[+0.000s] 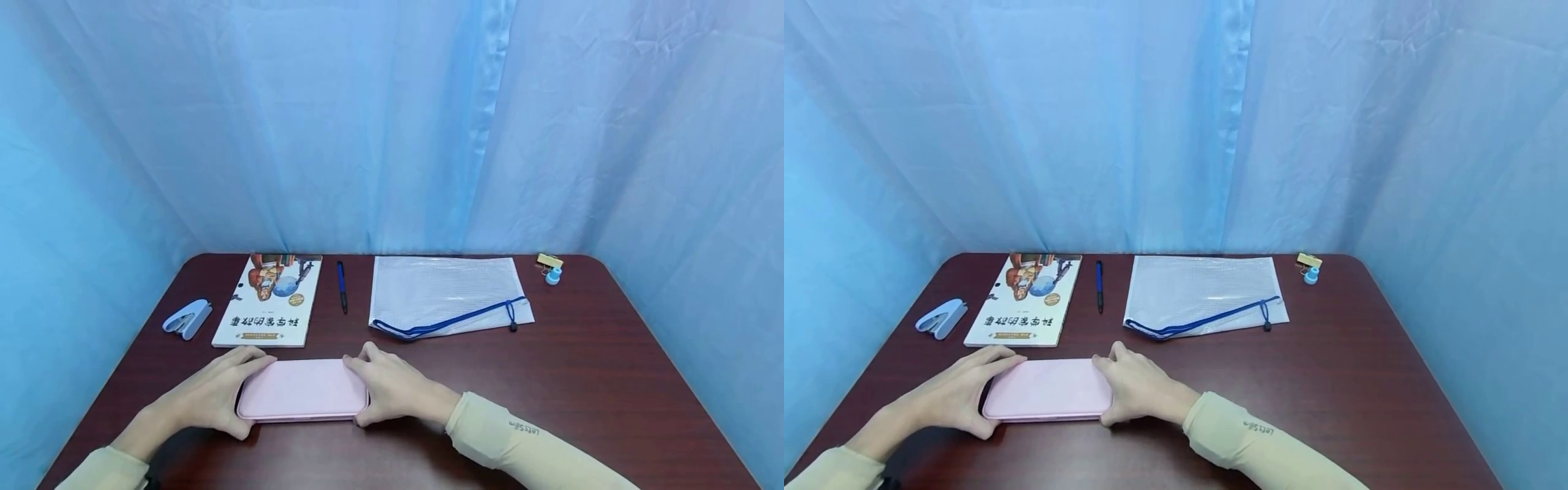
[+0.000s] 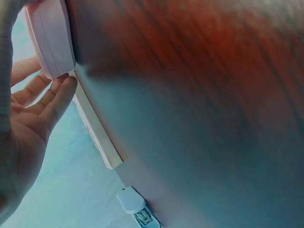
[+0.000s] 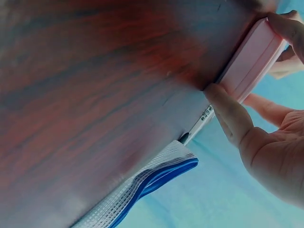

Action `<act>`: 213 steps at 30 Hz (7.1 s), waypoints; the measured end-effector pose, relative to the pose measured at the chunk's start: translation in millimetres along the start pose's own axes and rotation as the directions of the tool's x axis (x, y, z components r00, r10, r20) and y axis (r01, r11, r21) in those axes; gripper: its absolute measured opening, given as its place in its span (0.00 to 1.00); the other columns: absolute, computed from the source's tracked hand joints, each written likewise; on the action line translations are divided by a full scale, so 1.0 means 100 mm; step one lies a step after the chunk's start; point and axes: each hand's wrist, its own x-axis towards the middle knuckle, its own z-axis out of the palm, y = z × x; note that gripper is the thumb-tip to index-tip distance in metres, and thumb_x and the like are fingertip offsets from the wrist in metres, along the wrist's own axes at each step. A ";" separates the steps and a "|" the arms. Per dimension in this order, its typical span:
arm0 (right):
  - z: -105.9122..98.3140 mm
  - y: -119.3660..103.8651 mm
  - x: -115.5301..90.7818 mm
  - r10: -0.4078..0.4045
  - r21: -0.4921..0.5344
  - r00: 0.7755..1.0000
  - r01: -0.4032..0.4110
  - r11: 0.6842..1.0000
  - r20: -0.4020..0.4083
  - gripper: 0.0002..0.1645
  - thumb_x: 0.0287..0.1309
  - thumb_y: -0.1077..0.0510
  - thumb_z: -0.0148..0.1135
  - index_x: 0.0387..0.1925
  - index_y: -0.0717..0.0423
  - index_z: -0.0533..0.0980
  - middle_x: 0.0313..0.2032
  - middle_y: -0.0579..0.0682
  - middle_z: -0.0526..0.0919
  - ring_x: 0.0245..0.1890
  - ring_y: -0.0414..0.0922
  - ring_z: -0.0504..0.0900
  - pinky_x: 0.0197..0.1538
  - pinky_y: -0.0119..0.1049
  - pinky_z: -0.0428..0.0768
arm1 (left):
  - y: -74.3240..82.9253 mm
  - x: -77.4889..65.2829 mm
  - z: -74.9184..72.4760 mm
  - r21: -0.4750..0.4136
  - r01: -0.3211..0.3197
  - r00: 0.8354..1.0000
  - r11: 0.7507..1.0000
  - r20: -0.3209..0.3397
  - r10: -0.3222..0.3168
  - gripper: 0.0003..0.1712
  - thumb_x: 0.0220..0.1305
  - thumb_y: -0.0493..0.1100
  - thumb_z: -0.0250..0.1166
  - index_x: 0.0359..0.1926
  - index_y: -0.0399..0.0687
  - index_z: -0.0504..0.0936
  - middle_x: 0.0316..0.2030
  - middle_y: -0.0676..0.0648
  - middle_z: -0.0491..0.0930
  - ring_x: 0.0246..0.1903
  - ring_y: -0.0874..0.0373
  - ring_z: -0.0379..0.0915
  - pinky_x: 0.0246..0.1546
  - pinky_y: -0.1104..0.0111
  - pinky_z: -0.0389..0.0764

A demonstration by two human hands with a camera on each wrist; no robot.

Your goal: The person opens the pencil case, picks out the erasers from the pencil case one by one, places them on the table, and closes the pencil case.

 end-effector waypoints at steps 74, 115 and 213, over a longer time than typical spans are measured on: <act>-0.26 0.59 0.31 0.285 0.838 0.865 -0.484 0.251 0.413 0.49 0.65 0.26 0.55 0.68 0.62 0.68 0.45 0.60 0.84 0.38 0.59 0.88 0.39 0.52 0.87 | -0.18 -0.22 -0.02 -0.690 0.196 0.976 0.696 0.072 -0.203 0.79 0.45 0.41 0.83 0.80 0.61 0.31 0.67 0.38 0.56 0.56 0.53 0.75 0.50 0.66 0.82; -0.33 0.44 0.13 0.125 0.752 0.983 0.021 0.659 -0.137 0.18 0.65 0.62 0.67 0.54 0.66 0.80 0.43 0.56 0.85 0.38 0.53 0.85 0.42 0.37 0.85 | -0.18 -0.13 0.01 -0.673 0.263 0.964 0.691 0.153 -0.218 0.77 0.46 0.46 0.83 0.81 0.63 0.33 0.69 0.35 0.53 0.52 0.47 0.78 0.42 0.65 0.84; -0.07 0.14 0.20 0.040 0.178 0.998 -0.032 0.984 -0.042 0.09 0.54 0.53 0.73 0.38 0.47 0.88 0.27 0.36 0.81 0.28 0.32 0.75 0.32 0.27 0.73 | -0.20 -0.12 0.02 -0.679 0.271 0.962 0.682 0.172 -0.211 0.77 0.47 0.44 0.83 0.82 0.60 0.33 0.69 0.35 0.51 0.54 0.41 0.74 0.42 0.65 0.85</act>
